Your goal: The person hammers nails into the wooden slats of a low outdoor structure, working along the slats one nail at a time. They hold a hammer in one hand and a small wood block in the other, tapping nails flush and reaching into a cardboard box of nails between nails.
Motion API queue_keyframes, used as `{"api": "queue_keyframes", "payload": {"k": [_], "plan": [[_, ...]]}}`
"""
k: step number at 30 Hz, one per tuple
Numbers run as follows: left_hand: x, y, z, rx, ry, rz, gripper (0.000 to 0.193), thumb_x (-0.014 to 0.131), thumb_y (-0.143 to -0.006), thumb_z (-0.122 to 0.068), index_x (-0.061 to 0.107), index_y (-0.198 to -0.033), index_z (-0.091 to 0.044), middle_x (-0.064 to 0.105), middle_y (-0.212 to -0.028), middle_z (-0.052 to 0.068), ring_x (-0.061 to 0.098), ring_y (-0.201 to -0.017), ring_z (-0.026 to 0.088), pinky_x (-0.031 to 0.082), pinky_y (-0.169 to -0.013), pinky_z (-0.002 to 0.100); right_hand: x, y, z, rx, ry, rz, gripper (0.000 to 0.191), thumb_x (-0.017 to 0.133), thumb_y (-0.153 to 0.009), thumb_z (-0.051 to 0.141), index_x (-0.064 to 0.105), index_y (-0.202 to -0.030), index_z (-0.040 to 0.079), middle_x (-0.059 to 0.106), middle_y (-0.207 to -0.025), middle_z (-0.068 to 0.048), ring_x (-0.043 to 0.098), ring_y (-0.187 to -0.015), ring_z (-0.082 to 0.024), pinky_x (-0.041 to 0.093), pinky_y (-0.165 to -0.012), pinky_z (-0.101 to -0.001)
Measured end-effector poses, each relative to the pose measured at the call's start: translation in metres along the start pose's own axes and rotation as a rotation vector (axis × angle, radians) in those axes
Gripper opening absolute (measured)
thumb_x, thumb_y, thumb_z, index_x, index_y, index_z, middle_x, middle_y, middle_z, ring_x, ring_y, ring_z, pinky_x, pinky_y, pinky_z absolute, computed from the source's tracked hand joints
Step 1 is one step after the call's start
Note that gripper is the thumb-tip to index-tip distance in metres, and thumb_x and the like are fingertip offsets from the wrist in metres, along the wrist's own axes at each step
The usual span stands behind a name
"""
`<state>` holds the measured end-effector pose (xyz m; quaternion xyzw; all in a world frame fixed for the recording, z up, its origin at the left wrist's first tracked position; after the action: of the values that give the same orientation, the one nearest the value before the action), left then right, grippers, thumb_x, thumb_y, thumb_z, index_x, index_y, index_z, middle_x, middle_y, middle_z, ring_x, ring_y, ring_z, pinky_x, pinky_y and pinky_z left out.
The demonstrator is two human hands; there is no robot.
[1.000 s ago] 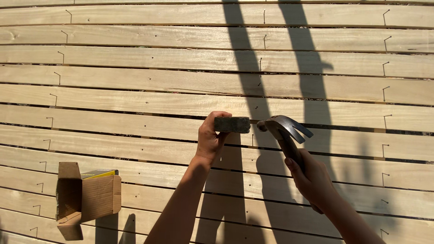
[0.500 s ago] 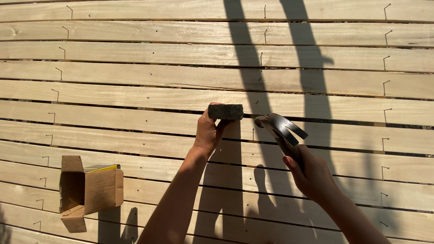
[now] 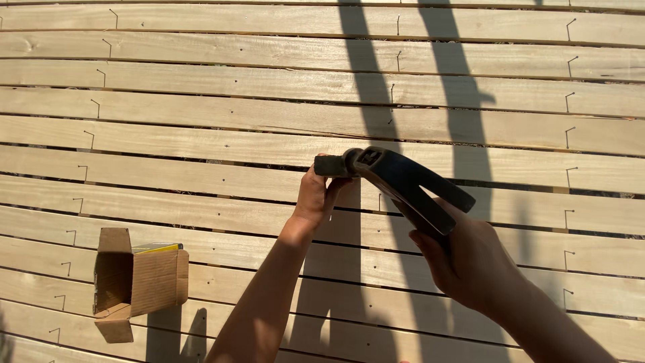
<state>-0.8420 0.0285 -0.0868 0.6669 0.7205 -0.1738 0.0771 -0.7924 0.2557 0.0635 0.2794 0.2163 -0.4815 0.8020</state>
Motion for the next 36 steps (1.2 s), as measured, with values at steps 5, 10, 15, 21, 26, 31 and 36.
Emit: {"api": "queue_keyframes", "payload": {"k": [5,10,15,21,26,31,36], "plan": [[0.003,0.002,0.005,-0.018,0.051,0.012,0.026,0.077,-0.088,0.0,0.068,-0.111,-0.008,0.076,-0.106,0.004,0.073,-0.097,0.017,0.06,-0.086,0.03,0.004,0.011,-0.031,0.106,-0.132,-0.053,0.033,0.056,-0.1,0.038,0.057,-0.101,0.005,0.06,-0.054,-0.005,0.056,-0.046,-0.016,0.045,-0.044,-0.0345],[0.005,0.006,0.013,-0.016,-0.007,-0.007,0.028,0.079,-0.088,0.0,0.069,-0.113,-0.009,0.075,-0.107,0.003,0.073,-0.098,0.014,0.06,-0.085,0.028,0.038,0.017,-0.093,0.278,-0.423,-0.145,0.035,0.052,-0.1,0.039,0.056,-0.1,0.004,0.057,-0.059,-0.003,0.052,-0.044,-0.011,0.046,-0.042,-0.0313],[0.017,0.007,0.039,-0.149,0.237,0.019,0.028,0.071,-0.09,0.006,0.068,-0.114,-0.01,0.074,-0.109,0.0,0.071,-0.101,0.012,0.063,-0.09,0.028,0.072,0.022,-0.161,0.465,-0.317,-0.053,0.037,0.054,-0.101,0.041,0.059,-0.101,0.004,0.057,-0.061,-0.007,0.054,-0.048,-0.017,0.047,-0.046,-0.0361],[0.016,0.007,0.048,-0.104,0.276,0.009,0.028,0.075,-0.093,0.005,0.062,-0.115,-0.007,0.074,-0.107,0.002,0.072,-0.099,0.012,0.059,-0.089,0.027,0.082,0.014,-0.17,0.281,-0.036,-0.132,0.035,0.056,-0.098,0.04,0.061,-0.105,0.007,0.067,-0.066,-0.01,0.067,-0.058,-0.022,0.051,-0.055,-0.0411],[0.012,0.006,0.035,0.028,0.168,0.027,0.035,0.077,-0.088,0.007,0.059,-0.115,-0.007,0.069,-0.108,0.003,0.07,-0.1,0.013,0.058,-0.088,0.027,0.074,0.012,-0.168,0.321,-0.036,-0.107,0.03,0.06,-0.097,0.035,0.062,-0.106,0.006,0.068,-0.066,-0.012,0.068,-0.057,-0.025,0.05,-0.055,-0.0407],[0.012,0.005,0.037,-0.026,0.199,0.049,0.036,0.076,-0.09,0.006,0.057,-0.116,-0.01,0.069,-0.108,0.0,0.07,-0.101,0.011,0.059,-0.09,0.026,0.04,0.025,-0.107,-0.225,0.113,-0.312,0.025,0.059,-0.098,0.028,0.062,-0.109,0.005,0.066,-0.073,-0.015,0.064,-0.058,-0.024,0.05,-0.052,-0.038],[0.013,0.007,0.039,-0.055,0.186,0.061,0.032,0.074,-0.092,0.006,0.064,-0.118,-0.01,0.073,-0.112,0.002,0.071,-0.103,0.013,0.06,-0.092,0.028,0.078,0.0,-0.135,0.227,0.369,0.075,0.03,0.063,-0.094,0.033,0.058,-0.11,0.008,0.067,-0.06,-0.011,0.068,-0.052,-0.031,0.051,-0.05,-0.0443]]}}
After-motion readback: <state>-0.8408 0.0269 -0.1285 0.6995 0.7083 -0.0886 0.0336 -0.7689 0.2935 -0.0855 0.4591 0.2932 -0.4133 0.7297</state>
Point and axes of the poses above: each hand's wrist, its own y-axis away from the middle knuckle, its own x-axis out of the palm, z = x × y, the point moved 8 cm from there along -y, towards the middle knuckle
